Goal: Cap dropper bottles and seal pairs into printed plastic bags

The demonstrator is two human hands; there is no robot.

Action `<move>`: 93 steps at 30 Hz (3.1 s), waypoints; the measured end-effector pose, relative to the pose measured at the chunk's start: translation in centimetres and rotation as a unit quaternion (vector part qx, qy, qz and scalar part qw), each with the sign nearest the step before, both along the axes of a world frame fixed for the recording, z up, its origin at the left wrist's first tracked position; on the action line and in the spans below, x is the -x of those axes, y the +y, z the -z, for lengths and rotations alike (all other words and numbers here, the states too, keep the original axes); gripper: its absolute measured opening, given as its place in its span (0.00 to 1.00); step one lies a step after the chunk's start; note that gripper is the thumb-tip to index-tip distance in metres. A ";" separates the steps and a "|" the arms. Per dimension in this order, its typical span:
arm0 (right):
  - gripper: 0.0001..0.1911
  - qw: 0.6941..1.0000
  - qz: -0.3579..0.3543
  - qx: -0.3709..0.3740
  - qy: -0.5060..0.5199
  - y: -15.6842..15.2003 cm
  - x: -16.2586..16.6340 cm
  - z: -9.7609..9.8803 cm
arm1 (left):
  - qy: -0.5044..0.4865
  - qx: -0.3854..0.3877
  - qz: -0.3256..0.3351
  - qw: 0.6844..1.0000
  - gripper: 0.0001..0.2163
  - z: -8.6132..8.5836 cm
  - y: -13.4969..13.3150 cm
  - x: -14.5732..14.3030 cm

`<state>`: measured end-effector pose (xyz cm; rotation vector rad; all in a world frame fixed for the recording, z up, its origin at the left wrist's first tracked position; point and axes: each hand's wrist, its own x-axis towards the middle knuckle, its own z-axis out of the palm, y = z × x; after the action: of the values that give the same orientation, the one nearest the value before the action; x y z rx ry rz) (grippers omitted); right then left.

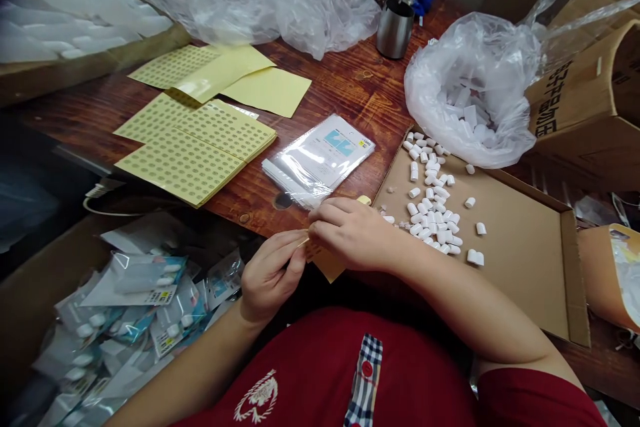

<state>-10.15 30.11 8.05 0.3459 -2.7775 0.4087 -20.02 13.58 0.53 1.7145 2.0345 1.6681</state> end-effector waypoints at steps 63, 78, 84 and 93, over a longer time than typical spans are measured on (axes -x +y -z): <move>0.03 0.668 0.257 0.693 0.083 -0.7 -18.8 -3.3 | -0.700 0.234 0.280 0.614 0.13 -8.2 8.8 -11.1; 0.07 0.614 0.268 0.732 0.127 -1.8 -18.8 -3.3 | -0.678 0.198 0.299 0.642 0.13 -7.7 8.6 -11.2; 0.12 0.583 0.238 0.771 0.096 -1.9 -18.3 -1.8 | -0.669 0.250 0.274 0.644 0.16 -7.7 8.2 -10.5; 0.18 0.640 0.329 0.695 -0.004 -1.6 -17.7 -1.9 | -0.527 0.344 0.226 0.743 0.20 -10.1 9.7 -9.1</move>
<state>7.52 28.53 9.91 -0.9677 -1.5486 1.9687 -10.88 23.30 10.58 0.6177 1.2275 1.0436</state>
